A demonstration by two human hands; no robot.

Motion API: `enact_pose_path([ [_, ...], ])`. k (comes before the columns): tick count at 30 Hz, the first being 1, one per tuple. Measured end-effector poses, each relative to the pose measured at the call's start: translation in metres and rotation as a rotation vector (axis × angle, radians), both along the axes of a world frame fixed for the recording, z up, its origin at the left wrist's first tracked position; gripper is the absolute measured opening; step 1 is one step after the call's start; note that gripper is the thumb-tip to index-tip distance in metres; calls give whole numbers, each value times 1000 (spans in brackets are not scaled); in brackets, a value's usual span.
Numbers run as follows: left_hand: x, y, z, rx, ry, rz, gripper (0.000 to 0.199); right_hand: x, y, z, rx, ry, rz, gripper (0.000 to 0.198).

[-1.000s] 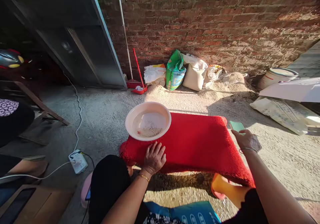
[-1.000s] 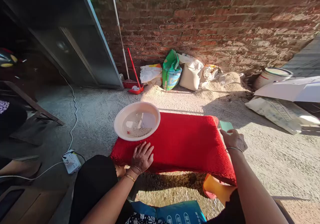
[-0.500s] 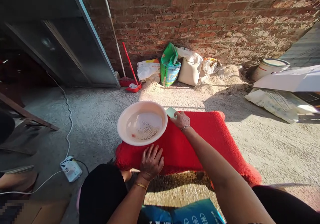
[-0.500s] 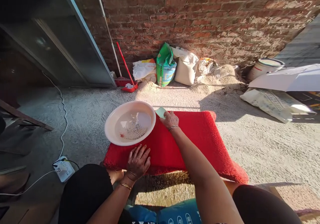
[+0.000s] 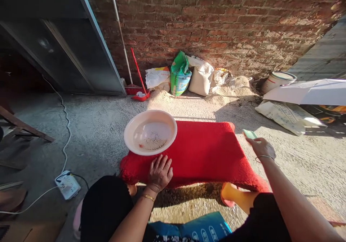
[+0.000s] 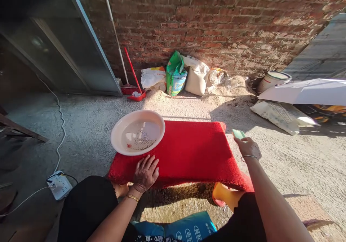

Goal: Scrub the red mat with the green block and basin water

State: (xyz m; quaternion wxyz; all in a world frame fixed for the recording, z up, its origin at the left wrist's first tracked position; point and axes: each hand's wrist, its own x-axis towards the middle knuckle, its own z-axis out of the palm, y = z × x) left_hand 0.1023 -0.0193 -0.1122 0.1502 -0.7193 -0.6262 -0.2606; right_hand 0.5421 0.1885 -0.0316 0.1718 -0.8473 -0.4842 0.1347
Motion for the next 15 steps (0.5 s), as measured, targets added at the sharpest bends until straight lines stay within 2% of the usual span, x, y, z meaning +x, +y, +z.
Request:
enact_pose_path([
  [2, 0, 0, 0, 3, 9, 3, 31, -4, -29, -1, 26, 70, 51, 52],
  [5, -1, 0, 0, 0, 26, 1, 31, -40, -76, -9, 74, 217, 213, 54],
  [9, -2, 0, 1, 0, 40, 2, 31, -110, -133, -25, 215, 264, 620, 46],
  [12, -2, -1, 2, -8, 43, 4, 31, -151, -157, -31, 303, 178, 944, 35],
  [15, -1, -1, 1, -16, 47, 3, 31, -168, -162, -33, 325, 64, 1110, 29],
])
